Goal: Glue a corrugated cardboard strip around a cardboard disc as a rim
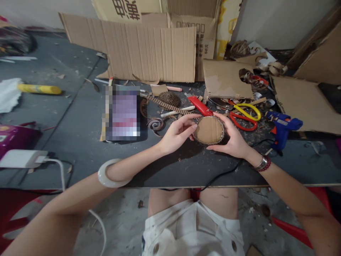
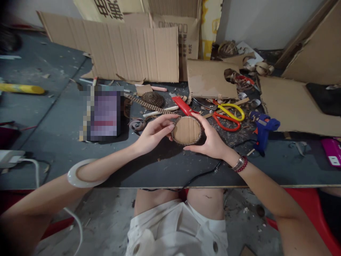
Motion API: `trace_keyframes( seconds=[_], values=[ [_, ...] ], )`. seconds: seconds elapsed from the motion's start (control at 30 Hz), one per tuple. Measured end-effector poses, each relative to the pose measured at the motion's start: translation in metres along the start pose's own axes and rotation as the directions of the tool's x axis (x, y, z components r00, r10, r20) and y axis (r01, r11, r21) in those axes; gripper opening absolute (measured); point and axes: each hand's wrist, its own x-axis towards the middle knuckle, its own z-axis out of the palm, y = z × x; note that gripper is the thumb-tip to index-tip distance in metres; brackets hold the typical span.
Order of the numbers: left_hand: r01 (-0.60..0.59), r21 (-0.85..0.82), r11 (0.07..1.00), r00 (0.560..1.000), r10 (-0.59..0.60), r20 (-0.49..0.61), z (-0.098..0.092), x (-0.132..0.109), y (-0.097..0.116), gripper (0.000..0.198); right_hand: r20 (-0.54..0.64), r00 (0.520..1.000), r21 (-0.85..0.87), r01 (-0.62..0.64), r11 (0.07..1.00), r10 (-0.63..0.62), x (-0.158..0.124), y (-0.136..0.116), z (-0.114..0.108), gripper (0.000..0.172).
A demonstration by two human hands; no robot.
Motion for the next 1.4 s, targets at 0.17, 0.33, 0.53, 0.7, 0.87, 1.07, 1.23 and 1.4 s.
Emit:
trace_keyframes(
  seconds=[0.17, 0.33, 0.53, 0.7, 0.87, 1.07, 1.23, 1.4],
  values=[
    [0.003, 0.009, 1.0, 1.0, -0.003, -0.003, 0.0, 0.0, 0.001, 0.034, 0.005, 1.0, -0.011, 0.003, 1.0, -0.003, 0.0, -0.001, 0.0, 0.098],
    [0.008, 0.054, 0.999, 1.0, -0.006, -0.028, 0.001, -0.001, 0.001, 0.033, -0.003, 1.0, -0.025, 0.003, 1.0, -0.003, 0.0, -0.002, 0.0, 0.096],
    [0.0, 0.071, 0.997, 0.999, 0.004, -0.053, 0.0, 0.0, 0.002, 0.03, -0.016, 1.0, -0.041, 0.002, 0.999, -0.003, 0.0, -0.001, -0.002, 0.096],
    [0.023, 0.039, 0.999, 0.997, -0.02, -0.08, 0.0, 0.0, 0.002, 0.029, -0.044, 0.999, -0.047, -0.014, 0.999, 0.012, 0.001, -0.001, -0.002, 0.096],
    [0.037, 0.02, 0.999, 0.996, -0.035, -0.085, -0.001, 0.0, 0.003, 0.03, -0.104, 0.994, -0.048, -0.029, 0.998, 0.024, 0.001, 0.002, -0.002, 0.095],
    [0.035, 0.0, 0.999, 0.997, -0.035, -0.073, 0.0, -0.001, 0.004, 0.03, -0.2, 0.98, -0.055, -0.033, 0.998, 0.021, 0.001, 0.005, -0.002, 0.09],
    [0.041, -0.013, 0.999, 0.995, -0.042, -0.086, 0.001, 0.0, 0.005, 0.029, -0.261, 0.965, -0.044, -0.041, 0.998, 0.029, 0.002, 0.007, -0.002, 0.088],
    [0.044, -0.029, 0.999, 0.995, -0.047, -0.088, 0.002, 0.0, 0.005, 0.029, -0.334, 0.942, -0.006, -0.015, 1.0, 0.012, 0.002, 0.009, -0.003, 0.085]
  ],
)
